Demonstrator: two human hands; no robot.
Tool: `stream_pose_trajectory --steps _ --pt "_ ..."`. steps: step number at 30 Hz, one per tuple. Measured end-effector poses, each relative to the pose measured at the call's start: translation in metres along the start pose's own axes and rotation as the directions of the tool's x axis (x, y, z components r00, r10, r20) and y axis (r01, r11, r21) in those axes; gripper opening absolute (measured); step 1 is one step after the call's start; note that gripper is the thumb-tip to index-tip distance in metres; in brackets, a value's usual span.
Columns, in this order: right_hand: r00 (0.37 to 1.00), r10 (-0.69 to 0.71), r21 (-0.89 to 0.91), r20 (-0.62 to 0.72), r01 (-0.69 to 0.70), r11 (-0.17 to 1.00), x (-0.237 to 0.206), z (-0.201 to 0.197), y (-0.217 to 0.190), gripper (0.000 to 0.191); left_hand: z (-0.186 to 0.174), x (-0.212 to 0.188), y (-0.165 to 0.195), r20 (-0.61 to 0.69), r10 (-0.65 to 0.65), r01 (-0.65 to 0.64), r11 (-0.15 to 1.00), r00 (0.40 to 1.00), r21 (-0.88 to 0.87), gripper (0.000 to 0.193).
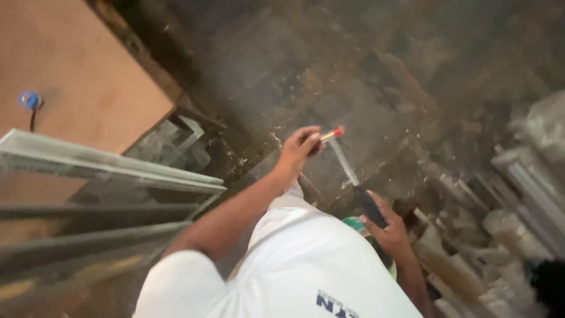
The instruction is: The person stands at a workbench and picks small metal screws from open cardboard boxes, placing them one at a time into a small purple container. Earlier, the person holds and turns over a red-headed hammer-like tool while moving around the workshop.
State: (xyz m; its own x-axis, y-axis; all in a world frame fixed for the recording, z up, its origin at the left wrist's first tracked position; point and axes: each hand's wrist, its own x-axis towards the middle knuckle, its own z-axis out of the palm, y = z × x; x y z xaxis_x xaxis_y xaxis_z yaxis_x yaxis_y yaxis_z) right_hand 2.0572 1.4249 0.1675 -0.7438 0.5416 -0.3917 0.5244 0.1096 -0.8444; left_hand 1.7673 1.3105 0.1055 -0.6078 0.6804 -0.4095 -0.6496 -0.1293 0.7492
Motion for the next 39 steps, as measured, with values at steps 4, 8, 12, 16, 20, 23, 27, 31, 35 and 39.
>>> stream_pose_trajectory --steps 4,8,12,16,20,23,27,31,35,39 --pt "0.969 -0.246 -0.006 -0.033 0.246 0.969 0.049 -0.011 -0.012 0.063 0.015 0.043 0.026 0.135 0.012 -0.009 1.000 0.991 -0.021 0.032" --pt "0.982 -0.189 -0.026 0.027 0.190 0.981 0.092 -0.026 -0.032 0.064 0.027 0.069 0.046 0.015 -0.056 0.056 0.998 0.998 -0.006 0.033" --pt "0.984 -0.170 -0.114 0.044 0.174 0.978 0.149 -0.041 -0.041 0.062 0.031 0.103 0.056 -0.081 0.019 -0.022 0.999 0.997 -0.034 0.032" --pt "0.964 -0.240 0.045 0.113 0.237 0.971 0.213 -0.056 -0.028 0.061 0.030 0.154 0.066 -0.119 0.085 -0.094 0.993 0.989 -0.072 0.030" --pt "0.939 -0.300 0.022 0.169 0.300 0.954 0.287 -0.093 -0.020 0.061 0.046 0.207 0.086 -0.053 0.133 -0.133 0.991 0.990 0.010 0.025" --pt "0.956 -0.207 -0.004 0.210 0.212 0.977 0.330 -0.141 -0.029 0.063 0.081 0.238 0.096 -0.053 0.099 -0.102 0.994 0.994 -0.037 0.023" --pt "0.867 -0.446 -0.082 0.223 0.472 0.878 0.377 -0.195 -0.056 0.060 0.129 0.284 0.109 -0.017 0.216 -0.217 0.971 0.976 -0.104 0.026" --pt "0.909 -0.377 -0.158 0.180 0.405 0.901 0.419 -0.229 -0.084 0.063 0.165 0.328 0.123 -0.137 0.184 -0.215 0.942 0.973 -0.258 0.027" --pt "0.868 -0.452 -0.111 0.206 0.480 0.870 0.480 -0.240 -0.106 0.066 0.179 0.378 0.141 -0.246 0.235 -0.303 0.906 0.940 -0.295 0.027" --pt "0.876 -0.428 -0.115 0.224 0.460 0.880 0.536 -0.244 -0.121 0.065 0.172 0.438 0.159 -0.282 0.228 -0.310 0.906 0.932 -0.290 0.028"
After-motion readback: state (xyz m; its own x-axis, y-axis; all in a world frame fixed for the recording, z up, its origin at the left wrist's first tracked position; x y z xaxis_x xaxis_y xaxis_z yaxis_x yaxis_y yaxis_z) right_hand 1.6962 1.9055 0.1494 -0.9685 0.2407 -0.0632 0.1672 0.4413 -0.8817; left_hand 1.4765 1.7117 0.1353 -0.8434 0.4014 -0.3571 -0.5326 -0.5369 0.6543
